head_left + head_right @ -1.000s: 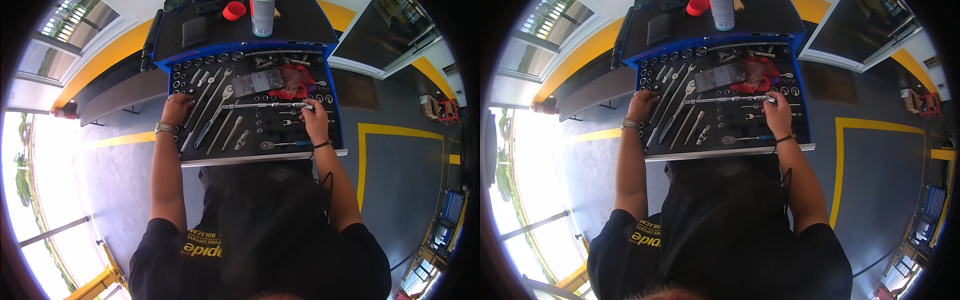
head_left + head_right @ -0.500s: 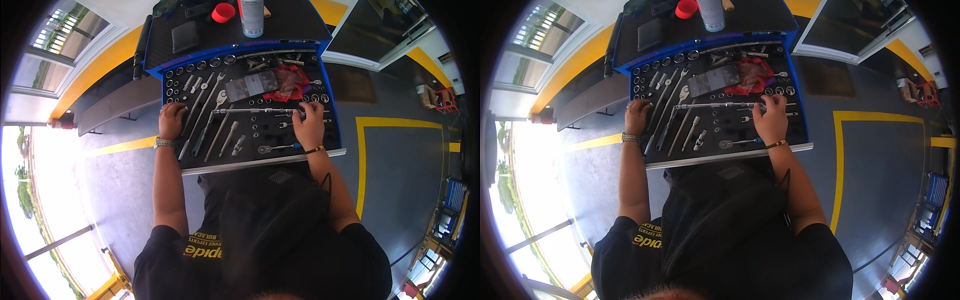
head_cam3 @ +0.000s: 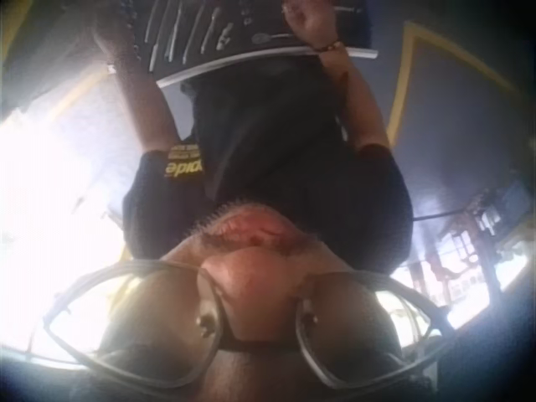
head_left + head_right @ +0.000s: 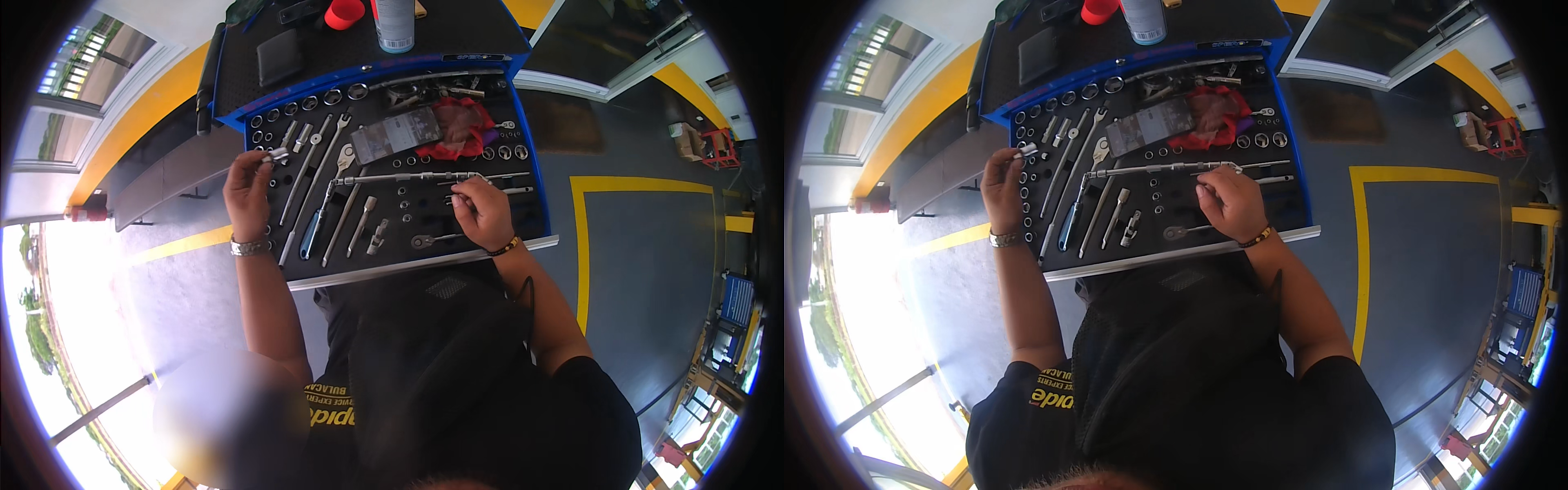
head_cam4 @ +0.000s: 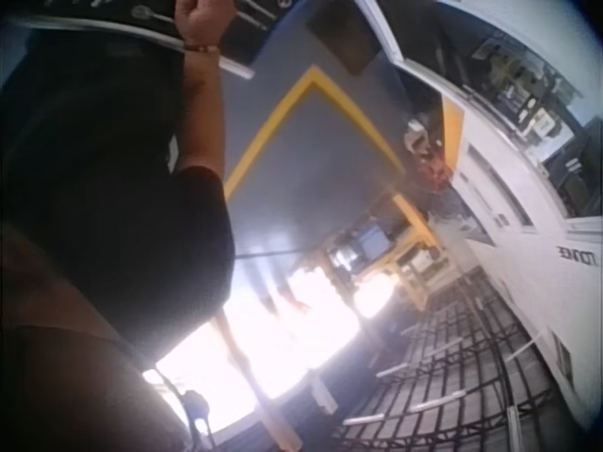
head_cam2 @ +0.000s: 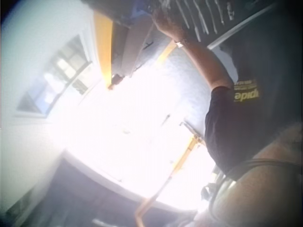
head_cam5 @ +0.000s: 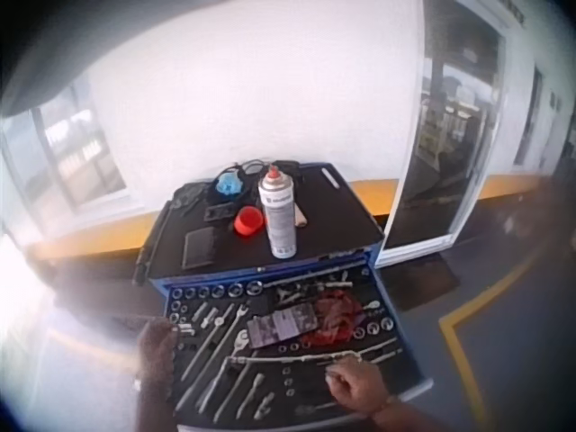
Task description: The person opens a tool drawer and organizes various hand tools, including sockets, ratchets, and extensions. They pick up, inspect, and place tools back into designated slots, occasionally wiping them with a red cloth. The drawer remains open throughout the sequence.
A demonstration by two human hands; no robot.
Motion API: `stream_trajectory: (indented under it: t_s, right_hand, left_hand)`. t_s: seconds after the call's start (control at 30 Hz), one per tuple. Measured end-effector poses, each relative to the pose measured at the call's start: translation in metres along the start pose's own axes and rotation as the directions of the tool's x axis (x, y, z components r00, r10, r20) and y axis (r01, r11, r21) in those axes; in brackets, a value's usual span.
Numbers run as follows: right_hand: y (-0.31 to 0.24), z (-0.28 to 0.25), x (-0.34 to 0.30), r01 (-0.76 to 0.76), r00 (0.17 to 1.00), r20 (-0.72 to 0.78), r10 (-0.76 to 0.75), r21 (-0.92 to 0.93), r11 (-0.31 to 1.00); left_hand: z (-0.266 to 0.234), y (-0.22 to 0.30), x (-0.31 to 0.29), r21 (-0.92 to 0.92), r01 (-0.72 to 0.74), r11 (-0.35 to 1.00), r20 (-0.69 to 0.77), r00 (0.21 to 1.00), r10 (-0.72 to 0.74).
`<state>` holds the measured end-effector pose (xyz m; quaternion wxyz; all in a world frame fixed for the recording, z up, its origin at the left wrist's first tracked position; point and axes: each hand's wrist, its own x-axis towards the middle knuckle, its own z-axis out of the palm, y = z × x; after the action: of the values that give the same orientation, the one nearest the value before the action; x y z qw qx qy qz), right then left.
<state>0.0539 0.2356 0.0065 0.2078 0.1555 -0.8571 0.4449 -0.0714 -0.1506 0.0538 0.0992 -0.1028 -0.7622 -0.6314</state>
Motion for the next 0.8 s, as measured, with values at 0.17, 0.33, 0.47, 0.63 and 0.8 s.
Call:
stream_trajectory:
  t_s: [0.17, 0.33, 0.47, 0.63, 0.8]
  right_hand:
    - [-0.024, -0.003, 0.005, -0.295, 0.931, 0.295, 0.215, 0.26, 0.919]
    - [-0.007, -0.009, -0.004, -0.309, 0.943, 0.156, 0.293, 0.092, 0.947]
    - [0.009, -0.039, -0.007, -0.469, 0.883, -0.051, 0.466, -0.123, 0.875]
    - [0.027, -0.063, -0.013, -0.528, 0.829, 0.009, 0.559, -0.317, 0.788]
    - [0.026, -0.057, -0.02, -0.42, 0.863, 0.088, 0.497, -0.421, 0.804]
  left_hand:
    - [0.123, 0.037, -0.043, 0.011, -0.321, 0.947, 0.58, 0.774, 0.255]
    - [0.189, 0.022, -0.053, 0.018, -0.246, 0.969, 0.617, 0.766, 0.183]
    - [0.217, 0.021, -0.065, 0.259, -0.394, 0.882, 0.613, 0.773, 0.165]
    - [0.255, 0.011, -0.056, 0.372, -0.607, 0.702, 0.73, 0.659, 0.183]
    - [0.266, 0.01, -0.053, 0.388, -0.635, 0.668, 0.748, 0.641, 0.174]
